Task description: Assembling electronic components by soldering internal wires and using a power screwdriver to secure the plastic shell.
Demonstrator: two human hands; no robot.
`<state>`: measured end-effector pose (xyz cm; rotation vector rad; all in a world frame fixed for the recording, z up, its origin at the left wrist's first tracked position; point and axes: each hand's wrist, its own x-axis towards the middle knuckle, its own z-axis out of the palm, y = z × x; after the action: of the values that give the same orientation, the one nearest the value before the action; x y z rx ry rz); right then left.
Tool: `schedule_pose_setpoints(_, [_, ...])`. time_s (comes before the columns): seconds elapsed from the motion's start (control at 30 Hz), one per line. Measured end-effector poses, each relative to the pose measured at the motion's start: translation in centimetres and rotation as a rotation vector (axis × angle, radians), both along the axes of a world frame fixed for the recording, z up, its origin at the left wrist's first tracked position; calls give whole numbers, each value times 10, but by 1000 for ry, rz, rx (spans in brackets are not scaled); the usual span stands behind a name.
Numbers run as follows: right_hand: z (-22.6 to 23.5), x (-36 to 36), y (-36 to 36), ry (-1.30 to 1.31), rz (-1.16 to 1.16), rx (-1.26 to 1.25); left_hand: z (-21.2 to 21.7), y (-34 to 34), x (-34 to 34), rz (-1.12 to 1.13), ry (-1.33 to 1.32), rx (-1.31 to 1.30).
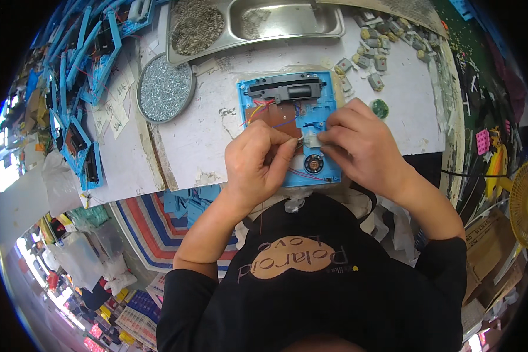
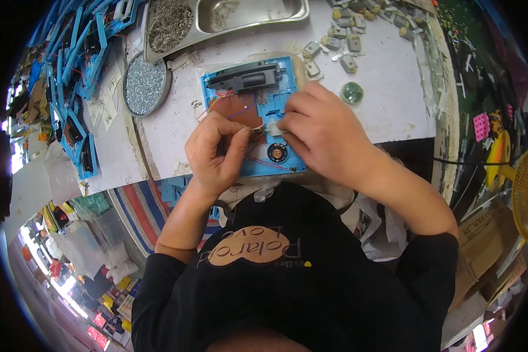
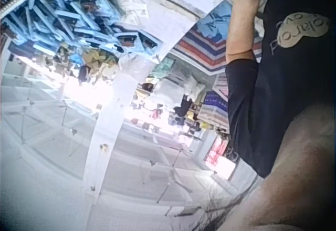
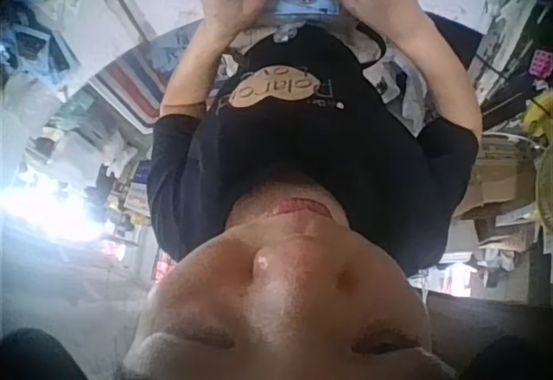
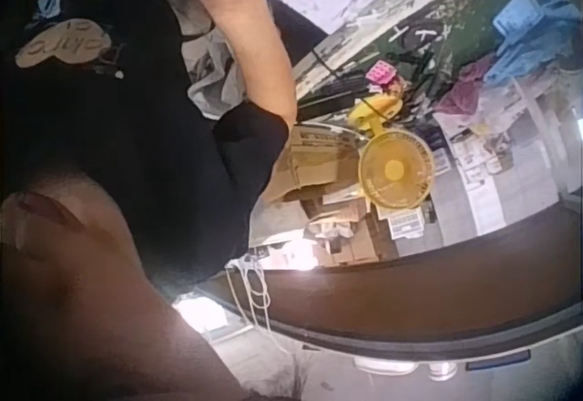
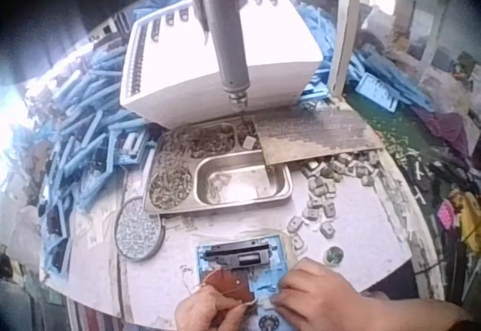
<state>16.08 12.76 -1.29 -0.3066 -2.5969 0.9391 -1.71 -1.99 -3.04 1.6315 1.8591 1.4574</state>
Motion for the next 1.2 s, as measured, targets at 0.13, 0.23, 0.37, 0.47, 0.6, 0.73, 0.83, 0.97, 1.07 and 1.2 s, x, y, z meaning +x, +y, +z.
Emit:
schedule_pose_setpoints(0.13, [4,6,1,-37,-11,36,0,1,1,9,23,11])
schedule_pose_setpoints(0.23, [10,23,17,72,-100,-101,0,-2,3,21,20,23])
schedule_pose_setpoints(0.37, [-5,69,111,-15,-707,158,-3,-5,7,35,-9,36])
schedule_pose_setpoints(0.47, [-16,89,163,-249,-801,473,-5,-7,6,44,-79,57])
schedule_pose_setpoints(0.6, [-25,84,167,-305,-765,459,4,-8,0,12,-44,120])
schedule_pose_setpoints(0.73, [21,49,102,-142,-495,-216,66,19,6,-126,-48,-95])
schedule_pose_setpoints(0.83, [46,30,45,10,-204,-405,77,56,16,-217,-273,-361])
schedule_pose_setpoints(0.97, [56,44,30,27,-67,-270,83,67,7,-429,-397,-647])
schedule_pose_setpoints(1.07, [56,58,27,-35,-63,-356,89,76,15,-573,-114,-590])
schedule_pose_setpoints(1.2, [59,79,34,-112,-111,-1014,96,107,19,-822,-145,-615])
